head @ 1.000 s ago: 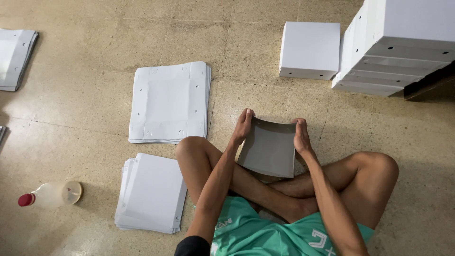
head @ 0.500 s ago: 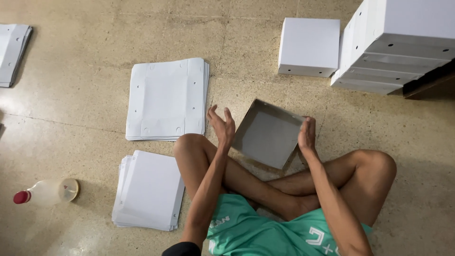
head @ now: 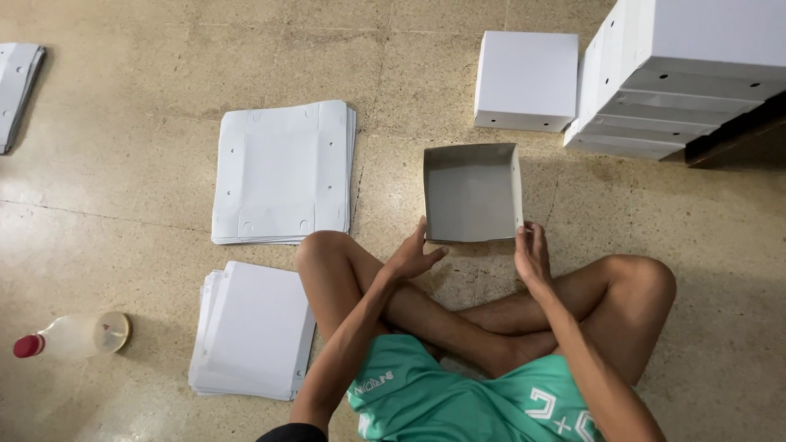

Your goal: Assembling cardboard boxes by folding flat sheets and tucking in flaps on the floor.

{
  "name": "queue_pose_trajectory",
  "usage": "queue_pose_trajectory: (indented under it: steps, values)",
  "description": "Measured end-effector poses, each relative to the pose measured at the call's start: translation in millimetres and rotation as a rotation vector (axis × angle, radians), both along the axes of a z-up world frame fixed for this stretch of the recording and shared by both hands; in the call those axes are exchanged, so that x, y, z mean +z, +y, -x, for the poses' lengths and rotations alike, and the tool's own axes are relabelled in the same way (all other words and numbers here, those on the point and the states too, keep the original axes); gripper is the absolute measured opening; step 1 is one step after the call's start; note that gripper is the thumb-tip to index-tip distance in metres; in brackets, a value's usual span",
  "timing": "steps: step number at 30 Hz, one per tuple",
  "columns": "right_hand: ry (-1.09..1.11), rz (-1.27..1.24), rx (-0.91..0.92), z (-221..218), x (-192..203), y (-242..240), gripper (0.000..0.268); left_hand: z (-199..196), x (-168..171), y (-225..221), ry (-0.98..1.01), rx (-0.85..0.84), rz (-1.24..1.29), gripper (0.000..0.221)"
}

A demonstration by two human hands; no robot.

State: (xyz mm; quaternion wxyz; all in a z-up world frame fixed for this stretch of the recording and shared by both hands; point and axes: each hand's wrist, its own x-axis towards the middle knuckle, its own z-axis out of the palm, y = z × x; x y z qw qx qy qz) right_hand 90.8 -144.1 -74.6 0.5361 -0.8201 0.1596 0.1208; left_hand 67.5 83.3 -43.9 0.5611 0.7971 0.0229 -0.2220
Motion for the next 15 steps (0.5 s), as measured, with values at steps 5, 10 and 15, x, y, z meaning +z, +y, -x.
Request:
queue_pose_trajectory:
  steps: [5,10,15]
  values:
    - [-0.008,-0.026,0.268,13.0,44.3,-5.8,0.063,-3.5,-34.7,-3.3,-0.134,-0.077,-0.221,0.068]
    - [-0.085,0.104,0.368,10.1,40.7,-14.3,0.058,-8.5,-67.7,0.5,-0.348,0.006,-0.368,0.053]
    - [-0.188,0.188,0.323,-5.4,-19.2,-27.7,0.048,-12.2,-74.1,-0.5,-0.404,-0.012,-0.466,0.048]
